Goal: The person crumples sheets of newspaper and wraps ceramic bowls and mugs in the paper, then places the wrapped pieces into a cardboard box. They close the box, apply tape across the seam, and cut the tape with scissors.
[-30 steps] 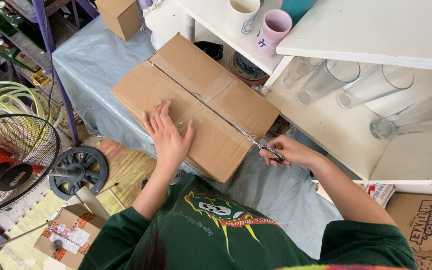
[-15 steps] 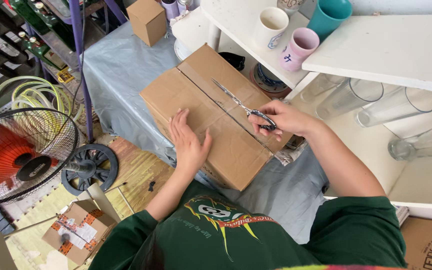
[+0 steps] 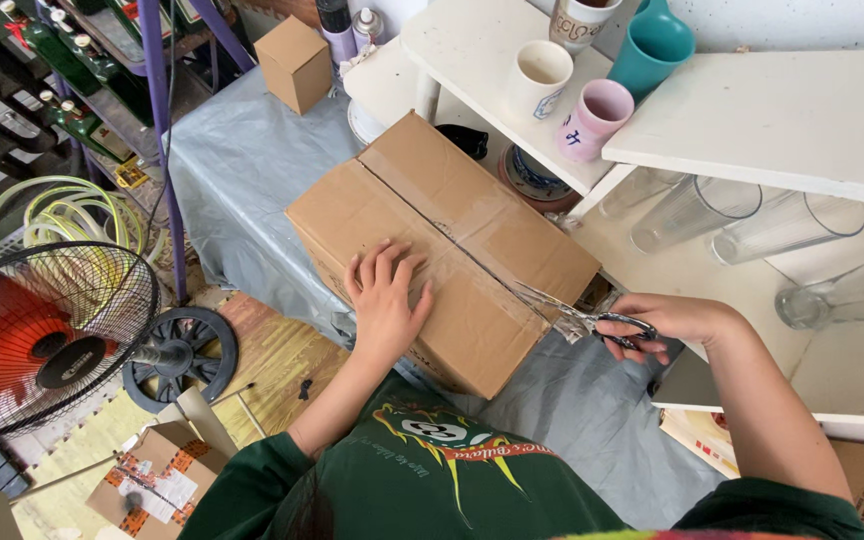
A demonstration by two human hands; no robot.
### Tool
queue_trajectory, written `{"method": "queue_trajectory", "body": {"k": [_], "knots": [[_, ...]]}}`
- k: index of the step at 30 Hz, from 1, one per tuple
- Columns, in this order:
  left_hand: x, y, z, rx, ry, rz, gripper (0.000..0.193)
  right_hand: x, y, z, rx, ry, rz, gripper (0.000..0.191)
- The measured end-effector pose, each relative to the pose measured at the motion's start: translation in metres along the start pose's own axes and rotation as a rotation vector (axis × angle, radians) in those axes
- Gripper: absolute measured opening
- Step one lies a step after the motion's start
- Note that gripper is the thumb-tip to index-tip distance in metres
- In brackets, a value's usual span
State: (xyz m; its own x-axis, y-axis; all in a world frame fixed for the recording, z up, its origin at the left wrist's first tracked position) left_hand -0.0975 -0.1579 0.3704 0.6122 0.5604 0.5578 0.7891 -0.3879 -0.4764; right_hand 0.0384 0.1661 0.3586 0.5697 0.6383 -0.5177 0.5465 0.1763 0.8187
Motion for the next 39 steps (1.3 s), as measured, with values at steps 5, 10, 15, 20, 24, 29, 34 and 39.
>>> {"method": "queue_trajectory", "body": {"k": [5, 10, 15, 20, 24, 29, 34, 39], "knots": [[0.000, 0.001, -0.003, 0.004, 0.019, -0.001, 0.040, -0.004, -0.019, 0.015, -0.046, -0.112, -0.068, 0.059], [0.002, 0.001, -0.005, 0.004, 0.020, -0.004, 0.040, -0.024, -0.038, 0.014, -0.005, -0.173, -0.148, 0.058], [0.004, 0.000, -0.004, 0.019, 0.032, -0.006, 0.040, -0.059, -0.069, 0.010, -0.023, -0.201, -0.201, 0.059], [0.003, 0.000, -0.005, 0.015, 0.050, -0.030, 0.042, -0.060, -0.067, -0.001, -0.052, -0.199, -0.157, 0.059], [0.003, 0.001, -0.004, 0.018, 0.069, -0.040, 0.042, -0.033, -0.039, -0.009, -0.046, -0.165, -0.092, 0.060], [0.004, 0.000, -0.006, 0.016, 0.050, -0.031, 0.041, -0.002, -0.021, 0.002, -0.010, -0.096, 0.031, 0.059], [0.006, 0.001, -0.006, 0.005, 0.044, -0.029, 0.041, -0.026, -0.052, 0.017, -0.012, -0.233, -0.172, 0.058], [0.007, -0.001, -0.008, 0.013, 0.041, -0.012, 0.040, -0.053, -0.079, 0.010, 0.015, -0.206, -0.149, 0.061]]}}
Point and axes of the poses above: each hand's wrist, its own y-axis away from the middle knuckle, its own z-axis out of the palm, x = y × z, the point moved 8 cm from there along -y, towards the middle knuckle, and after that the axes turned 4 degrees about y, right-handed, at the moved point
